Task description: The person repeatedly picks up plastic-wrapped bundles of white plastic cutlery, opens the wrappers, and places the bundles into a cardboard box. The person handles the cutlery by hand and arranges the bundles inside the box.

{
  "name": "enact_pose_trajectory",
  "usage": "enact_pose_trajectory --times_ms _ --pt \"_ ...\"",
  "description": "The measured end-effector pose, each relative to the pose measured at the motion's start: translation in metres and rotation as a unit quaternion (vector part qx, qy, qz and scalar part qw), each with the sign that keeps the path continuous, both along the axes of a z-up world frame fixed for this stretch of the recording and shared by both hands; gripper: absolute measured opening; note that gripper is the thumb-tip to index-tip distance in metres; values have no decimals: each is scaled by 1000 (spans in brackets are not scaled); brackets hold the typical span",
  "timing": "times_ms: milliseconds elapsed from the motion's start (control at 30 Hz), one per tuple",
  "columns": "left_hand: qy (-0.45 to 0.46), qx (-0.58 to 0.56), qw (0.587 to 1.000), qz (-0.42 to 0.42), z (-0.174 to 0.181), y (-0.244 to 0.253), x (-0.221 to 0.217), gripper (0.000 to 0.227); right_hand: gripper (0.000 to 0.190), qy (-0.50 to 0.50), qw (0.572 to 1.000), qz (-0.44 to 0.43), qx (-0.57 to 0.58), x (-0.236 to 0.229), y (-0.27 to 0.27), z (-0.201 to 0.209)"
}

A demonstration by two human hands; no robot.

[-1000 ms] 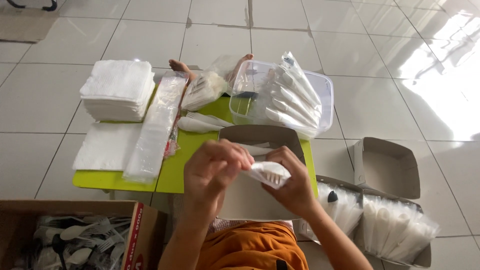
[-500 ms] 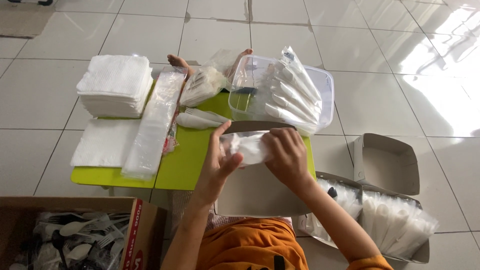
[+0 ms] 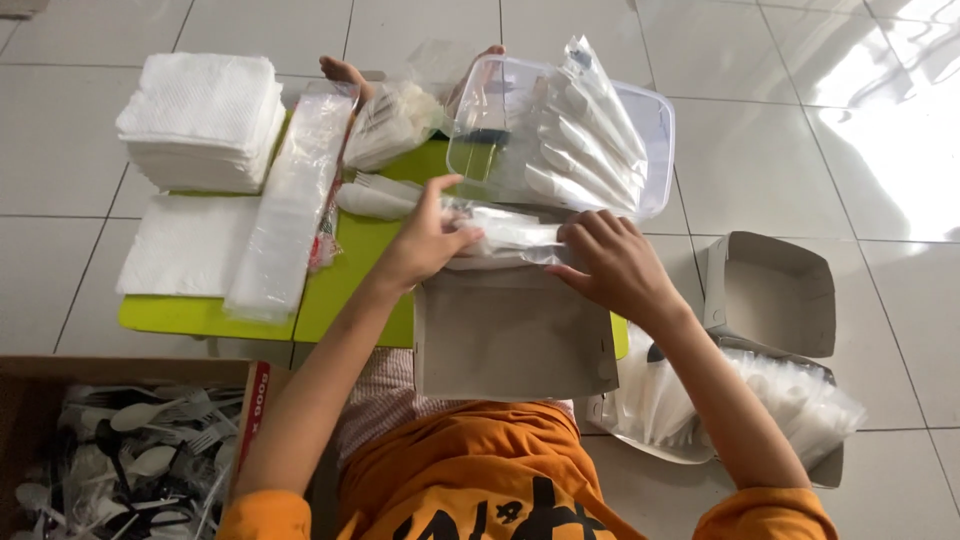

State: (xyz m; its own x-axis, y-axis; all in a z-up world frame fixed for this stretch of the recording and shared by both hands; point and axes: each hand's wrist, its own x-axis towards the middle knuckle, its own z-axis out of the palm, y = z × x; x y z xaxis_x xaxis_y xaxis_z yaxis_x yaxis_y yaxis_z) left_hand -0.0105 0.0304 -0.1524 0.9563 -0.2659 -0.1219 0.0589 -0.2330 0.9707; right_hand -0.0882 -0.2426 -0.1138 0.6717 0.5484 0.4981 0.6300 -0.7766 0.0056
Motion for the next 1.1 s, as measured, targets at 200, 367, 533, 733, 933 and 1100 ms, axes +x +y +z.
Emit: enact_pose_trajectory --times_ms 200,367,533,733,933,1100 --pt "9 200 978 -62 0 -16 2 79 21 115 992 -29 47 -4 -11 -9" --pt "-64 290 951 -82 26 -20 -32 77 20 166 985 -32 -27 10 5 -13" --pt "-171 467 863 -95 45 -25 -47 68 25 185 977 -61 -89 36 14 -42" --pt "-363 537 747 -146 5 -17 -34 54 33 238 937 -135 -218 56 23 -66" --pt "-362 588 712 -128 -52 -18 -19 31 46 264 917 -152 -258 62 26 -80" --pt "-304 641 690 -144 33 -25 -64 66 45 248 927 -139 -244 46 26 -56"
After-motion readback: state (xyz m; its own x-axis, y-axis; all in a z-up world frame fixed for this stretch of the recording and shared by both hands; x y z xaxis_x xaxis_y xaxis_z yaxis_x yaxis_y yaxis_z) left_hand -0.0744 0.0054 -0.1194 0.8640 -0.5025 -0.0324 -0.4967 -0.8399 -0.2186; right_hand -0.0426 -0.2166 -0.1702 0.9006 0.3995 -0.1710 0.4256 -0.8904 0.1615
